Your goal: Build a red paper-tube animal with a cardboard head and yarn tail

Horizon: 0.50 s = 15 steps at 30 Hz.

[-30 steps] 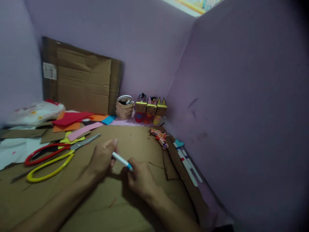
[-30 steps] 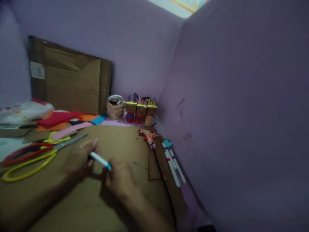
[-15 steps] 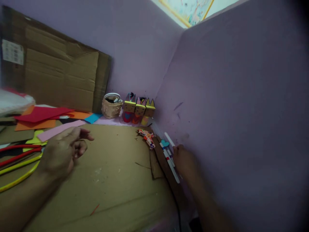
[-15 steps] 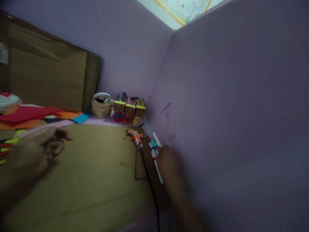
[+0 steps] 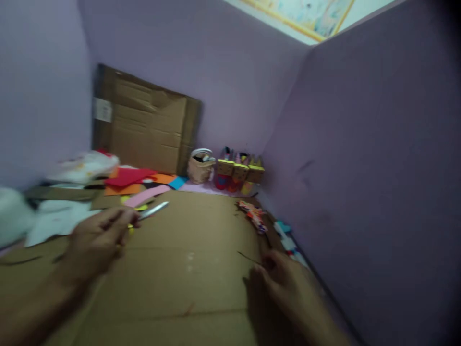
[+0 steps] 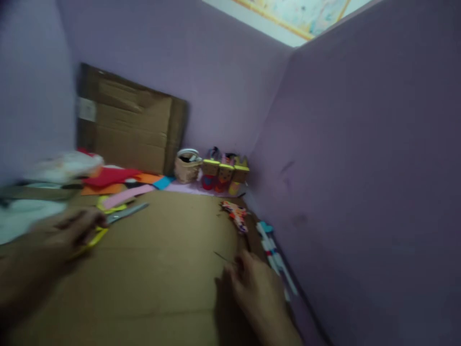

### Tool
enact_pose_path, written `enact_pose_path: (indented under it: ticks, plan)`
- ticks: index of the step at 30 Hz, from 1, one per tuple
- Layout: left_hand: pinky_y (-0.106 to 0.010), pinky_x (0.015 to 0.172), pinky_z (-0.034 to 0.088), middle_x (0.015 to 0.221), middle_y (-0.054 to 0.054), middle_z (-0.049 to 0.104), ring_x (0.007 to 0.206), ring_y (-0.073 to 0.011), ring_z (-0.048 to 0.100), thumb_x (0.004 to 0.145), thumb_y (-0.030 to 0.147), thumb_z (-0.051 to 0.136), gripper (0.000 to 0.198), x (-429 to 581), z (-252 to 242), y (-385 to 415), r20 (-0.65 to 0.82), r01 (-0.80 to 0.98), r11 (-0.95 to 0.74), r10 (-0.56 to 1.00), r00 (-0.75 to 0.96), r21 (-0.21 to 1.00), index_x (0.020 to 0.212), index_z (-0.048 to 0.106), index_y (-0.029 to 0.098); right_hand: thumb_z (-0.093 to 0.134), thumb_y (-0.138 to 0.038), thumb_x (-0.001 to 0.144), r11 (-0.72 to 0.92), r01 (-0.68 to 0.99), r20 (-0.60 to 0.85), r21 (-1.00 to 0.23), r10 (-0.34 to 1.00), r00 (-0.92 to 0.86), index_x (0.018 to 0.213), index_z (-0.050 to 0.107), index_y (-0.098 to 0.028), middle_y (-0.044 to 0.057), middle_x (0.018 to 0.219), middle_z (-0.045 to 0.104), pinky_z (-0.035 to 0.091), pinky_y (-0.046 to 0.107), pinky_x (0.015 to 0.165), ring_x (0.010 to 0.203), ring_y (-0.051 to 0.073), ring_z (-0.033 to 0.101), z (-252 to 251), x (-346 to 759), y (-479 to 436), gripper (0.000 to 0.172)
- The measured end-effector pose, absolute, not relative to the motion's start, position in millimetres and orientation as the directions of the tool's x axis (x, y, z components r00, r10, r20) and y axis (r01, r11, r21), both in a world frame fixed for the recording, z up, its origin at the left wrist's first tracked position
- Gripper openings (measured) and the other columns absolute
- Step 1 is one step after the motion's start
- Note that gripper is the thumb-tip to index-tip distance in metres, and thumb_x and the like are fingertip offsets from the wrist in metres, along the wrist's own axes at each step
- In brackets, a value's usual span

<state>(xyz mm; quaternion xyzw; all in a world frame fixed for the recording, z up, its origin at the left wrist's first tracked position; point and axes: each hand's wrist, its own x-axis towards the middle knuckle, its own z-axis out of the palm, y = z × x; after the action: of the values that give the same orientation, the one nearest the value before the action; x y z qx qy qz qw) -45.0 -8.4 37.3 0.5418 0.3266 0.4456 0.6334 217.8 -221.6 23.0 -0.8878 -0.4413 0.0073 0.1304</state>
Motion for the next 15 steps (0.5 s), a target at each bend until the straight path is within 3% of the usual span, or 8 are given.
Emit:
enact_pose_path:
  ticks: [1, 2, 3, 5, 10, 13, 15]
  plan:
    - [-0.016, 0.036, 0.024, 0.047, 0.005, 0.050, 0.041, -0.0066, 0.039, 0.072, 0.024, 0.066, 0.011, -51, 36, -12, 0.104, -0.113, -0.068, 0.930, 0.353, 0.991, 0.063, 0.062, 0.019, 0.054, -0.037, 0.074, -0.546, 0.796, 0.077, -0.260, 0.810, 0.581, 0.075, 0.063, -0.023, 0.004, 0.068, 0.068, 0.033, 0.026, 0.050, 0.061, 0.020, 0.062, 18, 209, -217, 0.017]
    - [-0.017, 0.040, 0.029, 0.054, 0.004, 0.053, 0.047, -0.0083, 0.044, 0.076, 0.027, 0.060, 0.017, -57, 33, -15, 0.247, 0.120, -0.301, 0.910, 0.333, 0.946, 0.063, 0.060, 0.018, 0.052, -0.037, 0.076, -0.511, 0.809, 0.067, -0.291, 0.833, 0.550, 0.077, 0.063, -0.024, 0.004, 0.070, 0.068, 0.033, 0.026, 0.051, 0.062, 0.020, 0.062, 15, 202, -211, 0.018]
    - [-0.019, 0.045, 0.033, 0.058, 0.002, 0.055, 0.052, -0.0103, 0.047, 0.080, 0.029, 0.054, 0.020, -62, 30, -16, 0.348, 0.289, -0.477, 0.847, 0.402, 0.830, 0.064, 0.059, 0.017, 0.050, -0.038, 0.076, -0.479, 0.818, 0.054, -0.319, 0.852, 0.521, 0.078, 0.064, -0.024, 0.004, 0.072, 0.069, 0.033, 0.026, 0.051, 0.063, 0.021, 0.062, 14, 196, -203, 0.019]
    - [-0.022, 0.054, 0.037, 0.062, 0.000, 0.057, 0.059, -0.0124, 0.051, 0.085, 0.027, 0.043, 0.025, -72, 22, -15, 0.379, 0.439, -0.693, 0.697, 0.608, 0.571, 0.067, 0.058, 0.017, 0.048, -0.039, 0.078, -0.419, 0.838, 0.048, -0.349, 0.885, 0.463, 0.079, 0.063, -0.025, 0.003, 0.073, 0.069, 0.033, 0.027, 0.051, 0.062, 0.020, 0.062, 17, 185, -183, 0.021]
    - [-0.026, 0.056, 0.033, 0.070, -0.002, 0.060, 0.063, -0.0149, 0.054, 0.077, 0.012, 0.040, 0.017, -75, 19, -1, 0.242, 0.455, -0.867, 0.494, 0.835, 0.202, 0.076, 0.056, 0.017, 0.054, -0.033, 0.076, -0.272, 0.887, 0.042, -0.374, 0.950, 0.309, 0.073, 0.064, -0.025, 0.001, 0.071, 0.069, 0.029, 0.026, 0.049, 0.059, 0.017, 0.060, 49, 162, -120, 0.013]
    - [-0.028, 0.051, 0.029, 0.066, -0.003, 0.059, 0.057, -0.0156, 0.050, 0.065, 0.012, 0.047, 0.007, -65, 22, 4, 0.202, 0.407, -0.908, 0.419, 0.885, 0.099, 0.066, 0.052, 0.017, 0.056, -0.030, 0.075, -0.232, 0.909, 0.098, -0.347, 0.955, 0.281, 0.069, 0.064, -0.023, 0.002, 0.069, 0.068, 0.029, 0.025, 0.050, 0.062, 0.017, 0.060, 64, 158, -82, 0.012]
    - [-0.028, 0.051, 0.029, 0.064, -0.004, 0.059, 0.055, -0.0158, 0.050, 0.068, 0.018, 0.049, 0.007, -59, 17, 6, 0.213, 0.390, -0.917, 0.399, 0.892, 0.086, 0.062, 0.053, 0.017, 0.057, -0.029, 0.074, -0.211, 0.925, 0.126, -0.316, 0.957, 0.261, 0.067, 0.064, -0.022, 0.002, 0.067, 0.068, 0.029, 0.026, 0.051, 0.061, 0.017, 0.059, 72, 162, -59, 0.012]
